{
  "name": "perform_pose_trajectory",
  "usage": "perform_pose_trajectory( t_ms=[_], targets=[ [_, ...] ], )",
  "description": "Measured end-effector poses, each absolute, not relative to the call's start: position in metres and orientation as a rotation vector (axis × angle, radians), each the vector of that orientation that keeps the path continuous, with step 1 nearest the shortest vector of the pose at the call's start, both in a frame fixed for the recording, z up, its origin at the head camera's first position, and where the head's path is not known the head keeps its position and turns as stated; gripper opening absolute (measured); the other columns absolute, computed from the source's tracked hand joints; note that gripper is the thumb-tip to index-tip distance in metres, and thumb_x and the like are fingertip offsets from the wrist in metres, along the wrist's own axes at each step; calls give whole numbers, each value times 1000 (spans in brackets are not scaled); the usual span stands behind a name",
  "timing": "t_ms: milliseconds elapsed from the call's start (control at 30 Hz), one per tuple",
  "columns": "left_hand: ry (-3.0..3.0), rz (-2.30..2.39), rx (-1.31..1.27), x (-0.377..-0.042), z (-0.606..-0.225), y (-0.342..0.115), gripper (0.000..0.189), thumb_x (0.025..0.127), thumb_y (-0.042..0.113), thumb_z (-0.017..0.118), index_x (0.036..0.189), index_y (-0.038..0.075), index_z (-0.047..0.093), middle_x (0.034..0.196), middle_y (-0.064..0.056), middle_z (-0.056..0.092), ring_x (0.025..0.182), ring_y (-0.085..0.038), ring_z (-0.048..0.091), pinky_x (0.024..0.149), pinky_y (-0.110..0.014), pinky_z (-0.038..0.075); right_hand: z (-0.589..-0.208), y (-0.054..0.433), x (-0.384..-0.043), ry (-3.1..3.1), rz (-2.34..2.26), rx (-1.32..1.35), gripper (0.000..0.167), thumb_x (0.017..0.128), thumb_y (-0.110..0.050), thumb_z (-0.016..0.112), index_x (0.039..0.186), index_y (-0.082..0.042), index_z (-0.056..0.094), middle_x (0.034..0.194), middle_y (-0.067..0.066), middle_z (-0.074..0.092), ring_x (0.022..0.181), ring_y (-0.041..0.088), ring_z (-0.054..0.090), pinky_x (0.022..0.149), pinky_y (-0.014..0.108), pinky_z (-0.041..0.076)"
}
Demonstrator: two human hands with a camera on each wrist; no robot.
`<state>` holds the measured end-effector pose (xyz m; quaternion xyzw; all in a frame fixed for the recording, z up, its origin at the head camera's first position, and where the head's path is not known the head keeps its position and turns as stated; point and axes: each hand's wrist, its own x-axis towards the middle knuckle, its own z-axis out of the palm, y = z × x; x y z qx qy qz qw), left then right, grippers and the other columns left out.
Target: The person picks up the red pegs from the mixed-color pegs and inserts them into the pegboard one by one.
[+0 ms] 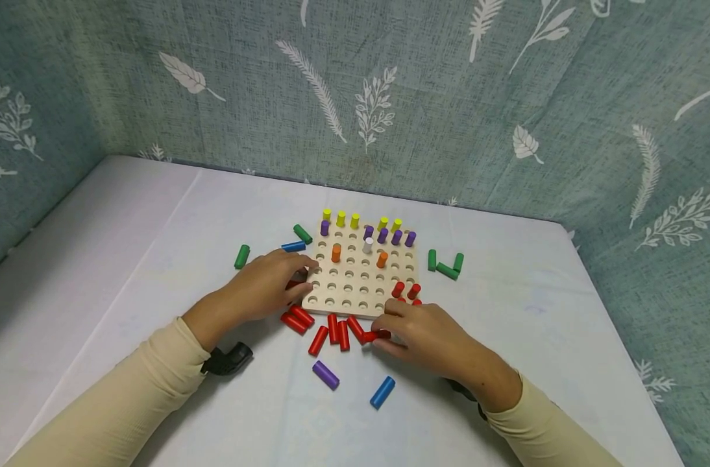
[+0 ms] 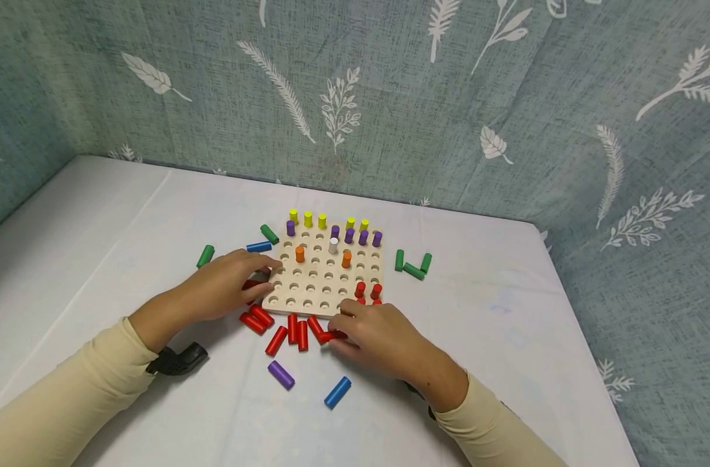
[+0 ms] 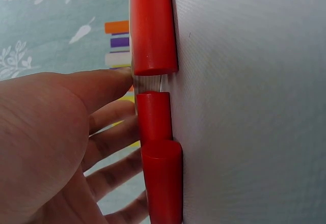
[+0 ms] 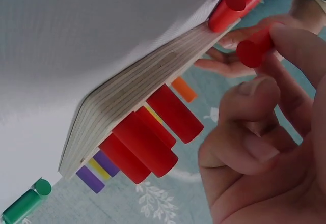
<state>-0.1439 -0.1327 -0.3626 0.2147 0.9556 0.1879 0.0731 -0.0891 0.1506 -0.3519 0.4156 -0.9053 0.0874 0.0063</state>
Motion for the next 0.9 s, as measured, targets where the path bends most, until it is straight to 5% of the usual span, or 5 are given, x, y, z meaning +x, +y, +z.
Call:
perform_pose_trajectory(
  t_ms=[333, 900],
  targets=[
    [2865, 563, 629, -145, -362, -132, 47, 92, 29, 73, 134, 9, 63, 123, -10, 68, 119, -28, 61, 101, -50, 51, -347, 155, -94, -2686, 350, 1265, 21, 85, -29, 80, 100, -15, 75, 96, -3, 71, 77, 7, 67, 69, 18, 56],
    [2888, 563, 636, -142, -363, -131, 45, 92, 29, 73, 132, 10, 63, 122, -10, 68, 119, -29, 61, 100, -50, 51, -332, 162, -111, -2510, 724, 1169, 17, 82, -13, 80, 97, -10, 74, 85, -1, 69, 69, 12, 58, 58, 17, 48]
  ],
)
